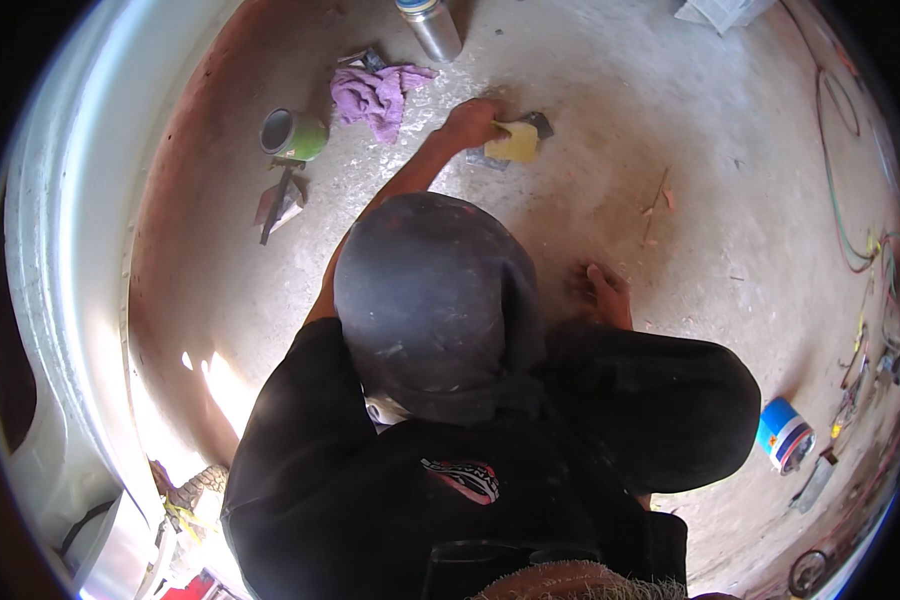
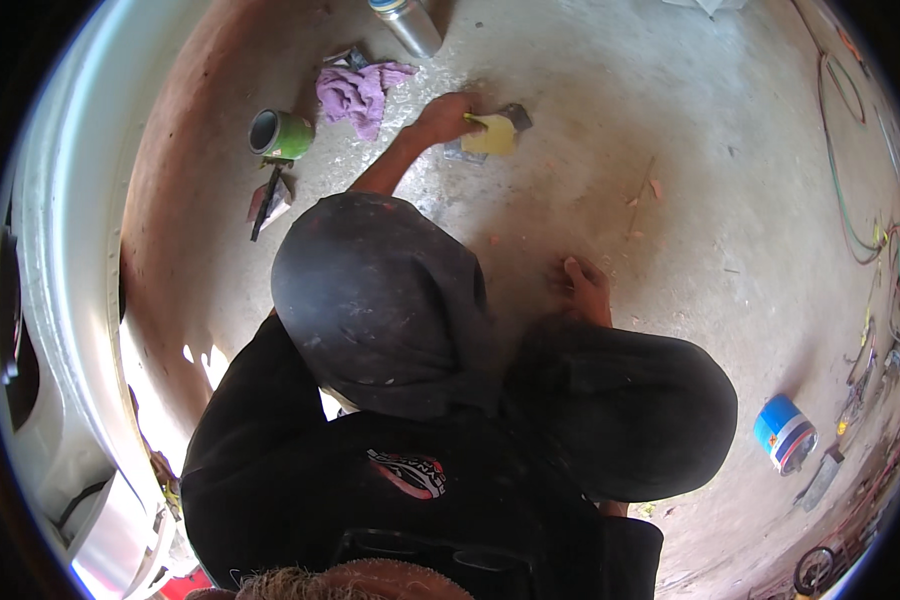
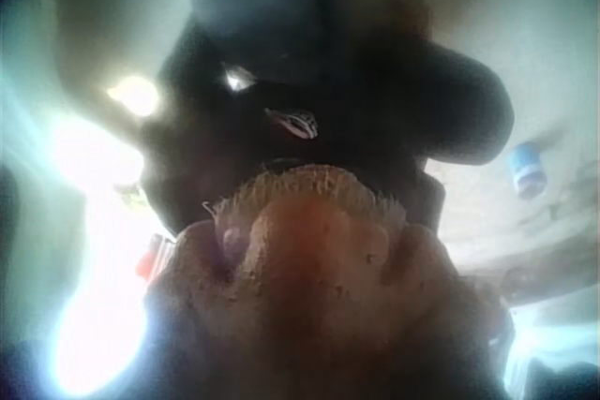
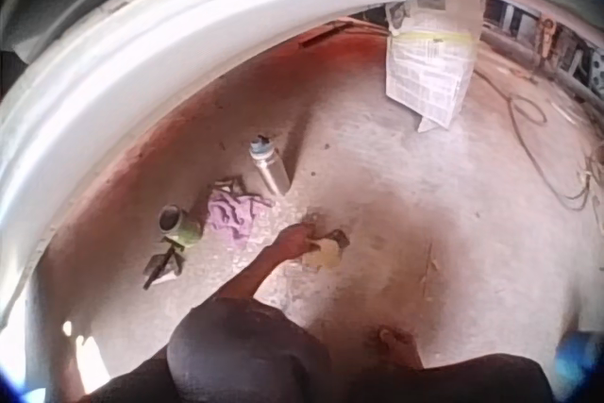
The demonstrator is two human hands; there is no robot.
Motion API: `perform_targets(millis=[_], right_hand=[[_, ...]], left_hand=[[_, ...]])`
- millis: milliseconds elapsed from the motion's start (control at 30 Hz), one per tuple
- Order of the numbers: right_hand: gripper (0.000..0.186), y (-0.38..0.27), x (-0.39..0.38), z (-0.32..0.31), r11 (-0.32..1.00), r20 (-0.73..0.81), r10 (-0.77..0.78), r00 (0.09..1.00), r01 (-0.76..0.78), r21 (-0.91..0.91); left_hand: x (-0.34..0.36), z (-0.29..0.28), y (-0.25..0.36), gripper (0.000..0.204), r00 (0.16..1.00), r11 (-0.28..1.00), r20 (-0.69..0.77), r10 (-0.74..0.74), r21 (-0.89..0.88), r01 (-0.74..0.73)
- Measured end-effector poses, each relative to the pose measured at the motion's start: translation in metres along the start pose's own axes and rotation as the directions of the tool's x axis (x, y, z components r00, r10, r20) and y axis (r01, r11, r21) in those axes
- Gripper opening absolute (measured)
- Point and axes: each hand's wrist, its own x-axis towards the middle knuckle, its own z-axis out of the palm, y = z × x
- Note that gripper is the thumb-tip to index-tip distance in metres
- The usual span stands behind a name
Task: Prepping and sanding a vehicle door frame for body repair.
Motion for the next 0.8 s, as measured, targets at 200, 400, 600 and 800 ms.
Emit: perform_targets(millis=[200,400,600,800], right_hand=[[0.039,-0.004,0.01,0.013,0.999,0.004,0.036,0.999,-0.036,-0.022],[0.037,0.0,0.005,0.007,0.999,0.007,0.046,0.999,-0.046,-0.017],[0.035,-0.001,0.005,0.011,0.999,0.028,0.043,0.999,-0.043,0.003],[0.036,-0.004,0.003,0.013,0.999,0.055,0.027,0.998,-0.029,0.022]], left_hand=[[0.003,0.023,-0.012,0.069,0.979,0.82,-0.142,-0.148,-0.571,0.041],[0.012,-0.003,0.006,0.065,0.983,0.978,0.068,-0.17,-0.109,0.176],[-0.005,0.024,0.0,0.055,0.99,0.978,-0.02,-0.137,-0.163,0.131],[-0.004,0.018,0.018,0.059,0.988,0.966,-0.026,-0.154,-0.214,0.145]])
